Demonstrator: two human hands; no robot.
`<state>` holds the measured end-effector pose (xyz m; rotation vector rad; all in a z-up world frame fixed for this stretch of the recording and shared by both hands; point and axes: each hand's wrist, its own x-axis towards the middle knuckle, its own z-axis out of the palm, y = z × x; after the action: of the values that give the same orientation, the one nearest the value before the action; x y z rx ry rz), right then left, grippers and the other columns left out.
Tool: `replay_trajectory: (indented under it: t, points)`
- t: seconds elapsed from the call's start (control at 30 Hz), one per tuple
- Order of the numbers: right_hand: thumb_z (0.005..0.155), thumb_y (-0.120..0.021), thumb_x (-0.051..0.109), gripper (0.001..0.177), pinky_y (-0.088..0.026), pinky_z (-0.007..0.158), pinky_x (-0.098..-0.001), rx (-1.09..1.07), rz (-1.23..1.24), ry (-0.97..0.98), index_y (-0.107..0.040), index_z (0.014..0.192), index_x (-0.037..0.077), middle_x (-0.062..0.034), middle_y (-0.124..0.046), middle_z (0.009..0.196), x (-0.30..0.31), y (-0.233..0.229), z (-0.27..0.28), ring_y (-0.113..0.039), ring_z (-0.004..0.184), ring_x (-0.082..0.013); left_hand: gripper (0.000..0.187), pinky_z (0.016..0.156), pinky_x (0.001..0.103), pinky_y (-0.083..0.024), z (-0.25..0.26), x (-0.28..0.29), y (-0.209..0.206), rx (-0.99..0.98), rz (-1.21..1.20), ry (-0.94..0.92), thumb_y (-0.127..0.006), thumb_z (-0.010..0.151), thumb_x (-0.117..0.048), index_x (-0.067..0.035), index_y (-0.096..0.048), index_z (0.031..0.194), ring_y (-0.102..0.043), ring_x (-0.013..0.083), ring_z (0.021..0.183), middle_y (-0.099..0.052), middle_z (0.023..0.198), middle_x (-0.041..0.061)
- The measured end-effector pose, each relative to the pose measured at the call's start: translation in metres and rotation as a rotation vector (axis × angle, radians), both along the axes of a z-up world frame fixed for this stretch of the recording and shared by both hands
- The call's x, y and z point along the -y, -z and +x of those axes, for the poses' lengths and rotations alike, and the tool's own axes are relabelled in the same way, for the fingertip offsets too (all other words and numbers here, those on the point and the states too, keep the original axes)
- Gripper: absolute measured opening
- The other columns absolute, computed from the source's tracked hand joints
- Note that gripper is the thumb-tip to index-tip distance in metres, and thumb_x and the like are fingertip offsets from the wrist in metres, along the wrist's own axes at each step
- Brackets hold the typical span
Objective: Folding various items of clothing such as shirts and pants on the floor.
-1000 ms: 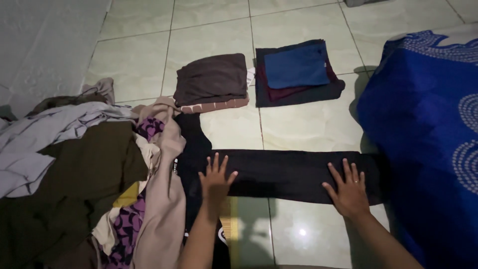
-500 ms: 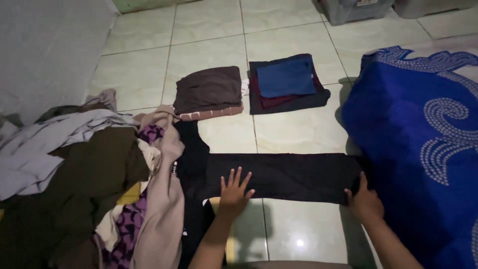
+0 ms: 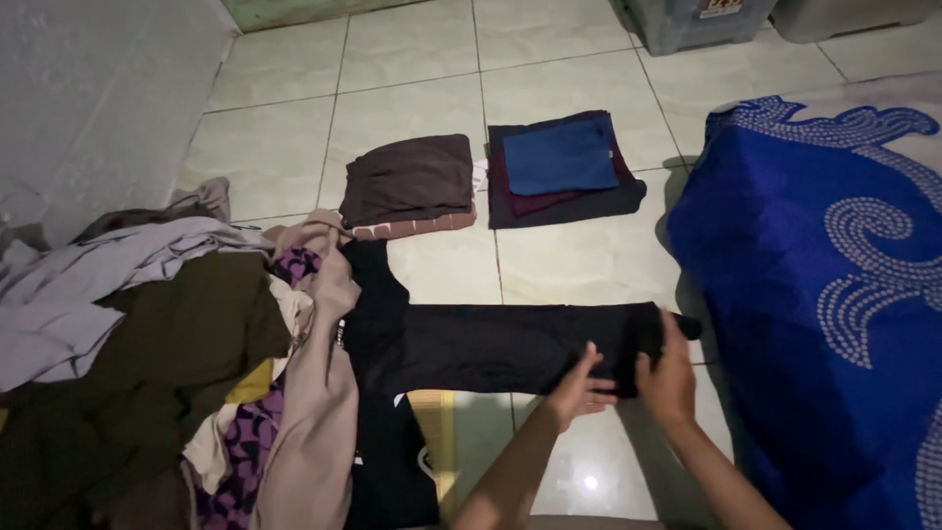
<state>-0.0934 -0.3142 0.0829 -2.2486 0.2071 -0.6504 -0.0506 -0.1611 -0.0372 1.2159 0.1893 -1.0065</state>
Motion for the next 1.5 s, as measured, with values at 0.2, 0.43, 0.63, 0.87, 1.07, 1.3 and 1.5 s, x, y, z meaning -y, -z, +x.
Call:
replay_trajectory:
  t: [0.2, 0.43, 0.63, 0.87, 1.07, 1.3, 1.5]
  points:
    - [0.083, -0.073, 0.018, 0.086, -0.052, 0.093, -0.0471, -0.512, -0.151, -0.368, -0.032, 0.158, 0.02, -0.02, -0.062, 0.126, -0.046, -0.047, -0.008, -0.063, 0.112, -0.0413, 0.074, 0.083, 0.044, -0.045, 0.019, -0.016, 0.08, -0.083, -0.673, -0.199, -0.042, 0.102, -0.068, -0.007, -0.034, 0.142, -0.062, 0.0278, 0.101, -0.057, 0.125, 0.014]
    - [0.093, -0.069, 0.018, 0.024, -0.057, 0.087, -0.0426, -0.208, -0.113, -0.397, -0.063, 0.116, 0.013, -0.0156, -0.07, 0.109, -0.048, 0.016, -0.041, -0.069, 0.102, -0.0364, 0.048, 0.077, 0.042, -0.062, 0.04, -0.039, 0.02, 0.084, -0.283, -0.415, -0.079, 0.092, -0.023, -0.002, -0.059, 0.13, -0.071, 0.0299, 0.101, -0.067, 0.118, 0.016]
    - [0.079, -0.068, 0.01, 0.041, -0.051, 0.086, -0.0455, 0.094, -0.263, -0.799, -0.063, 0.117, -0.003, -0.0267, -0.063, 0.118, -0.093, -0.025, -0.023, -0.061, 0.105, -0.0416, 0.046, 0.084, 0.042, -0.059, 0.055, -0.04, -0.086, 0.059, -0.201, -0.498, -0.07, 0.09, -0.01, -0.006, -0.048, 0.13, -0.067, 0.0249, 0.108, -0.064, 0.119, 0.01]
    - [0.091, -0.061, 0.039, 0.035, -0.043, 0.094, -0.0523, -0.399, -0.571, -0.317, -0.067, 0.112, 0.011, -0.0128, -0.065, 0.11, -0.1, -0.001, -0.004, -0.058, 0.111, -0.033, 0.049, 0.091, 0.038, -0.055, 0.053, -0.039, -0.12, 0.337, -0.156, -0.365, -0.066, 0.091, -0.009, -0.004, -0.052, 0.137, -0.065, 0.0223, 0.109, -0.066, 0.124, 0.012]
    - [0.089, -0.057, 0.047, 0.046, -0.045, 0.088, -0.0518, -0.417, -0.728, -0.129, -0.067, 0.113, 0.009, -0.013, -0.067, 0.11, -0.046, 0.001, -0.023, -0.059, 0.109, -0.0323, 0.046, 0.091, 0.038, -0.055, 0.048, -0.013, -0.051, 0.406, -0.058, -0.368, -0.068, 0.09, -0.01, 0.004, -0.054, 0.132, -0.066, 0.0244, 0.106, -0.068, 0.12, 0.016]
    - [0.089, -0.06, 0.033, 0.04, -0.048, 0.085, -0.0447, -0.311, -0.723, -0.184, -0.068, 0.115, 0.003, -0.0159, -0.068, 0.107, -0.016, 0.018, -0.033, -0.061, 0.105, -0.0327, 0.059, 0.101, 0.035, -0.049, 0.043, -0.009, -0.015, 0.552, -0.056, -0.391, -0.072, 0.085, -0.015, 0.006, -0.055, 0.137, -0.064, 0.0226, 0.115, -0.068, 0.127, 0.012]
    - [0.084, -0.06, 0.016, 0.034, -0.049, 0.082, -0.0428, 0.039, -0.725, -0.345, -0.068, 0.112, -0.002, -0.0205, -0.069, 0.104, -0.037, -0.026, -0.037, -0.064, 0.096, -0.0362, 0.048, 0.092, 0.038, -0.054, 0.033, -0.107, -0.009, 0.423, 0.012, -0.613, -0.075, 0.077, -0.013, 0.008, -0.066, 0.12, -0.068, 0.0255, 0.102, -0.074, 0.112, 0.011]
